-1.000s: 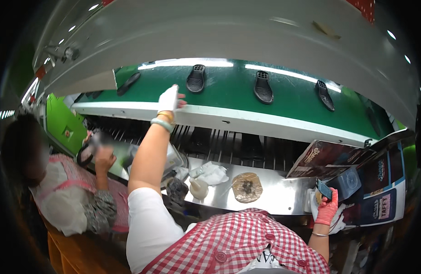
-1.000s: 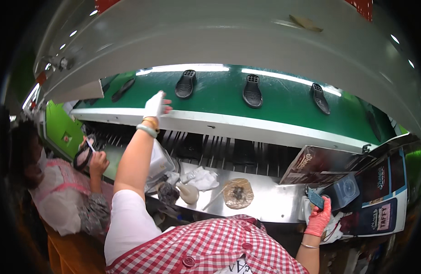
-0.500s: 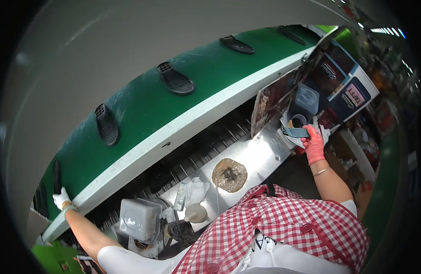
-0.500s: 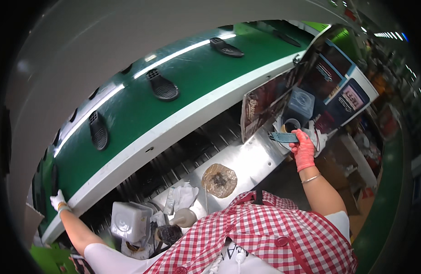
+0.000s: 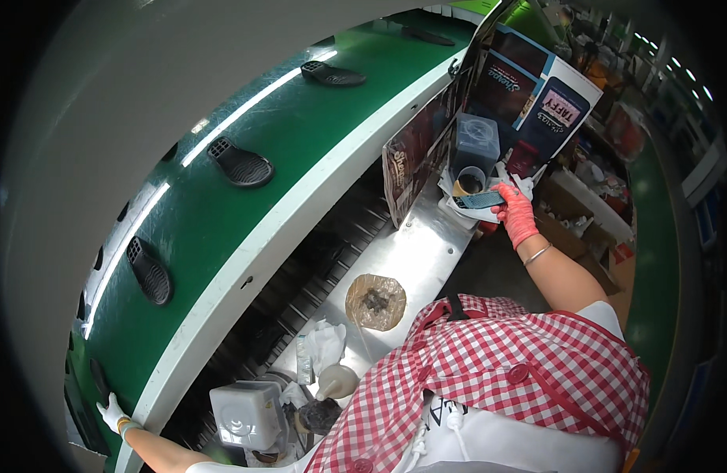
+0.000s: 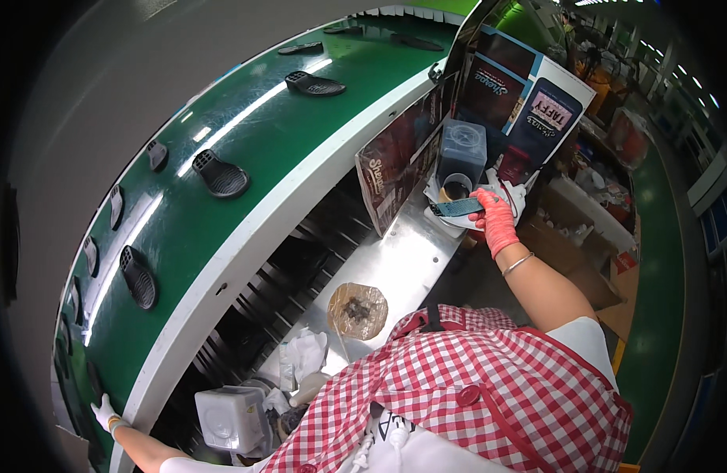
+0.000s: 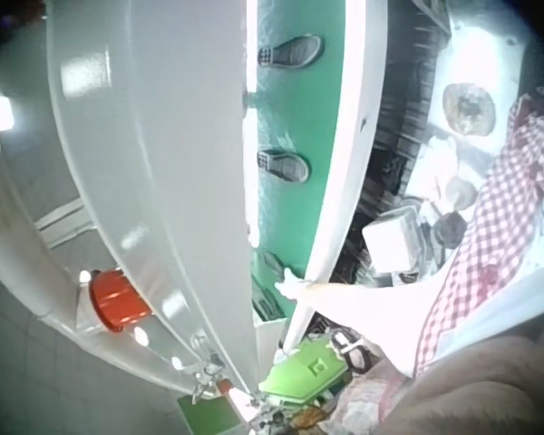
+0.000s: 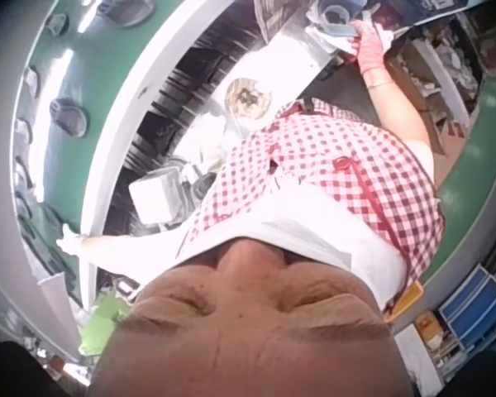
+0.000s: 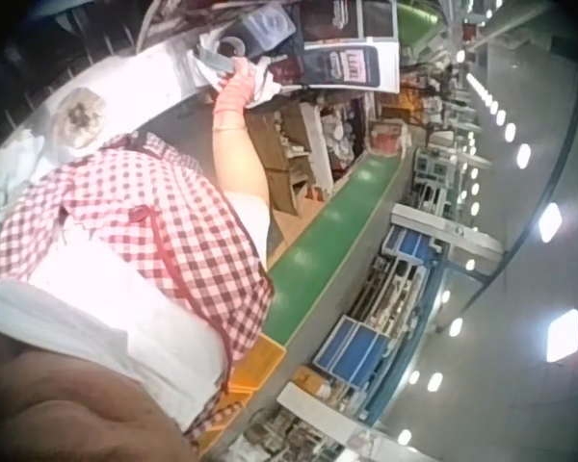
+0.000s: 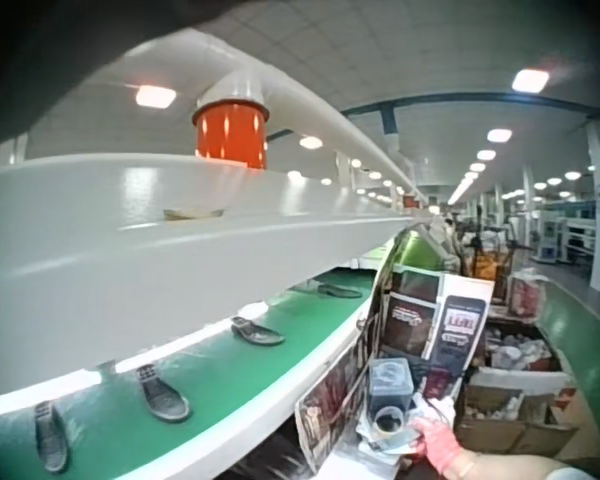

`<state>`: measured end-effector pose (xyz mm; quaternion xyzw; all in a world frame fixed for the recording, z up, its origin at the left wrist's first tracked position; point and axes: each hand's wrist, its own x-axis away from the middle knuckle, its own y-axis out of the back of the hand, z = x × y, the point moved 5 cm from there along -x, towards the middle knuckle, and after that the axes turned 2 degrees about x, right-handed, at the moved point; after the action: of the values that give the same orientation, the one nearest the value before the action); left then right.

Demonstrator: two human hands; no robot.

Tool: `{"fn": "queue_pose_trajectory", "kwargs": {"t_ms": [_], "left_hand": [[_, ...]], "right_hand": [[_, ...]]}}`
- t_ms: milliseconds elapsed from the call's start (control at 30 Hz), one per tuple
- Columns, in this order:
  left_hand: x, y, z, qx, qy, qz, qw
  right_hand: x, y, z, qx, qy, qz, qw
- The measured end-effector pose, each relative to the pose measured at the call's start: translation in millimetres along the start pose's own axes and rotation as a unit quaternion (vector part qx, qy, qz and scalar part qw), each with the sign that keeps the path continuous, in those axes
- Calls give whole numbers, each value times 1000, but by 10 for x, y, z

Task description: The person cleans the soles of black slippers using a blue scrubbing tool. They repeatedly pick up a slipper from a green conveyor belt, scrub the bottom surface, and place it back on the belt. The process is repeated for multiple slippers in a continuous loop.

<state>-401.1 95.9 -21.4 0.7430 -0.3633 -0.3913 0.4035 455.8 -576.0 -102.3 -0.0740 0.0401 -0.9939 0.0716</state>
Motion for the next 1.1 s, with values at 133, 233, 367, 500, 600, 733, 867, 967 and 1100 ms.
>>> {"fn": "queue_pose_trajectory", "kwargs": {"t_ms": [133, 233, 367, 500, 600, 733, 867, 967, 1100], "left_hand": [[428, 188, -84, 216, 46, -60, 973], [741, 193, -325, 424, -9, -39, 905], [1158, 208, -459, 734, 89, -26, 672], [2441, 135, -1046, 630, -170, 104, 751], [4280, 467, -2088, 859, -10, 359, 365], [6266, 757, -2852, 798, -20, 434, 416], [7445, 369, -3305, 753, 29, 513, 410], [7890, 27, -3487, 708, -1, 554, 438], [8268, -120, -3749, 680, 7, 566, 465]], "right_hand": [[-132, 129, -29, 8, 13, 17, 1000], [-258, 241, -29, 2, 6, 18, 1000], [-499, 165, -85, -10, -17, 45, 999], [-783, 277, -108, 8, -20, 65, 998], [-999, 499, -65, 37, -6, 75, 996], [-1328, 470, -79, 109, 7, 122, 987], [-1544, 485, -199, 180, 6, 187, 966], [-1753, 489, -378, 190, 60, 224, 954], [-1877, 457, -461, 297, 151, 239, 912]]}}
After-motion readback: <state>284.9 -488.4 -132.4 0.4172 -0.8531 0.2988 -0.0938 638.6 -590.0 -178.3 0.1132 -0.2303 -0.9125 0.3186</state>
